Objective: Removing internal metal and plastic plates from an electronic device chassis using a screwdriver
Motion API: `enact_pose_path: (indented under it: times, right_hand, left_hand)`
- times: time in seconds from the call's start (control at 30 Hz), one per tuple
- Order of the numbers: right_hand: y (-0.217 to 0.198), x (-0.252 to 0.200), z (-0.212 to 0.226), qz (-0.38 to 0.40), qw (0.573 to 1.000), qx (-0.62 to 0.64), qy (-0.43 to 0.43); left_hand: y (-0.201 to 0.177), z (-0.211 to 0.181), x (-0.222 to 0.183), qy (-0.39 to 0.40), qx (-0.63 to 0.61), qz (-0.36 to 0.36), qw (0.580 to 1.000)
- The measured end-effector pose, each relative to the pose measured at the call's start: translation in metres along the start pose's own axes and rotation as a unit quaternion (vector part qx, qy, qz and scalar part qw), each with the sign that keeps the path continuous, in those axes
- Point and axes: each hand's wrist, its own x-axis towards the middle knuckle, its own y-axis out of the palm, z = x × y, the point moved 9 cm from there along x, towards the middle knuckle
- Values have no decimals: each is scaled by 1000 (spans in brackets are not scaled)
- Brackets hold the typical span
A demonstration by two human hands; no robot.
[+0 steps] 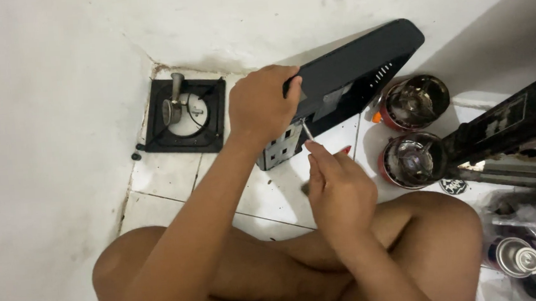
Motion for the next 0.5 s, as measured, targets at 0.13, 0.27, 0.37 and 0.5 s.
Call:
enact_pose_path:
  times: [0.13, 0.27, 0.37, 0.5]
  right_hand:
    - [-1, 9, -5, 3, 996, 84, 13]
    - [-8, 22, 5, 141, 973, 134, 127]
    - [-5, 22, 6, 233, 937, 155, 209]
    - [-18, 19, 12, 98, 981, 116, 123]
  left_hand:
    - [1, 3, 3, -10, -14, 23, 1000]
    - [1, 6, 0, -26, -34, 24, 999]
    - [-1, 7, 2, -23, -39, 29, 999]
    - [-3, 6, -2, 5, -67, 9, 998]
